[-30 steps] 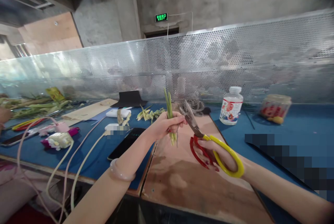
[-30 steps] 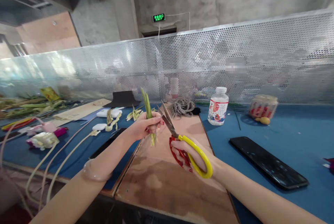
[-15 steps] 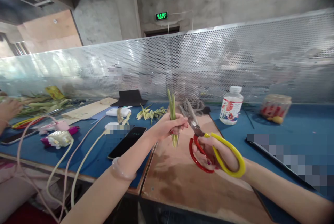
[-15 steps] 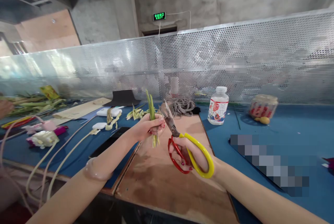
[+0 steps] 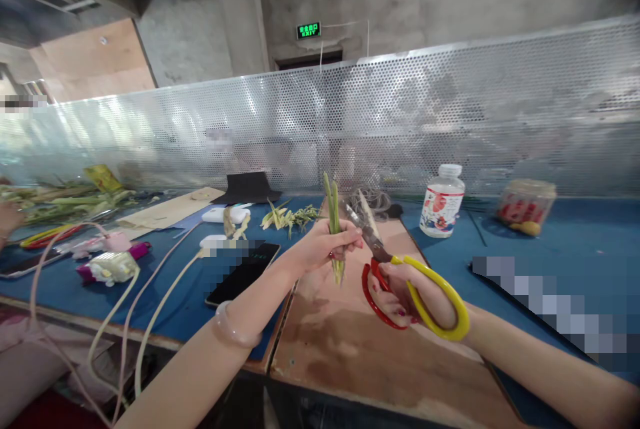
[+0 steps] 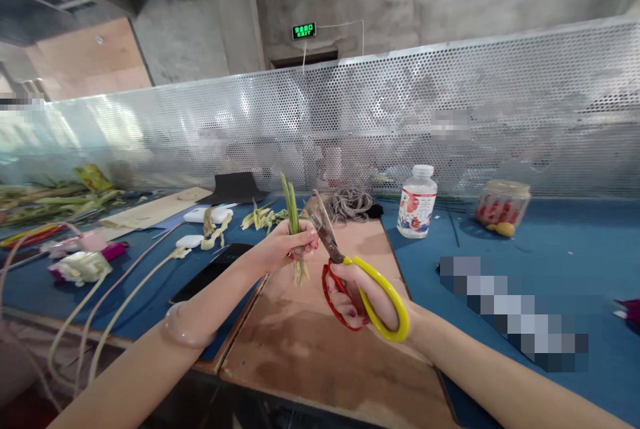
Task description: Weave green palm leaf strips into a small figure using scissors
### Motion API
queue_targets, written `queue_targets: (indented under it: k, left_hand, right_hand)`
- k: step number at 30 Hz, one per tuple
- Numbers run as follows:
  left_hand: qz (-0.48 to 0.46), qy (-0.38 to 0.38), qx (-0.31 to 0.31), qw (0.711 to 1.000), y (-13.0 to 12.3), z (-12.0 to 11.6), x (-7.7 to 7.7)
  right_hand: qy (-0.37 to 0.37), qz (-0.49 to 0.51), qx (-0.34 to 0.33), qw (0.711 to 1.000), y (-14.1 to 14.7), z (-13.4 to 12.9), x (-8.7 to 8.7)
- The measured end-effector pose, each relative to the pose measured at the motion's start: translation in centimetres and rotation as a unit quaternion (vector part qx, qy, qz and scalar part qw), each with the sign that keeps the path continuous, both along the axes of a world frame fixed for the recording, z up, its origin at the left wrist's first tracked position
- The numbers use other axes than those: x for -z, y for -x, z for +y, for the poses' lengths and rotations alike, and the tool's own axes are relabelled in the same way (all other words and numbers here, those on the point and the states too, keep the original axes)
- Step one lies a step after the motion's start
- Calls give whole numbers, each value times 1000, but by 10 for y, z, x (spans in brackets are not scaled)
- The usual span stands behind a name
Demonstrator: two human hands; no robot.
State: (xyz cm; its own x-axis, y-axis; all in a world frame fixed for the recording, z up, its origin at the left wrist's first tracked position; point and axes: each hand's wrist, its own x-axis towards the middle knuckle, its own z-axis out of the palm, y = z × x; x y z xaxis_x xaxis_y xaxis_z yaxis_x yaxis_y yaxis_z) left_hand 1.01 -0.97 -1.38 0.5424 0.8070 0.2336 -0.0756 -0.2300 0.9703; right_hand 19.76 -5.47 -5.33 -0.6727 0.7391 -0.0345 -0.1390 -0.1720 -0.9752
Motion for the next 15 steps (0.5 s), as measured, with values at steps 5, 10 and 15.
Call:
queue_targets:
  k: [5, 10, 15]
  left_hand:
    - [3, -4, -10, 1000, -2, -1, 0]
    - [16, -11, -19, 1000, -2, -4, -1]
    - [26, -17, -22, 999, -3, -5, -1]
  right_hand:
    - [0, -12, 2, 1000, 0, -1, 1]
    - [-25, -39, 21, 999, -1, -1, 2]
    - [-14, -20, 16, 1000, 0, -2, 3]
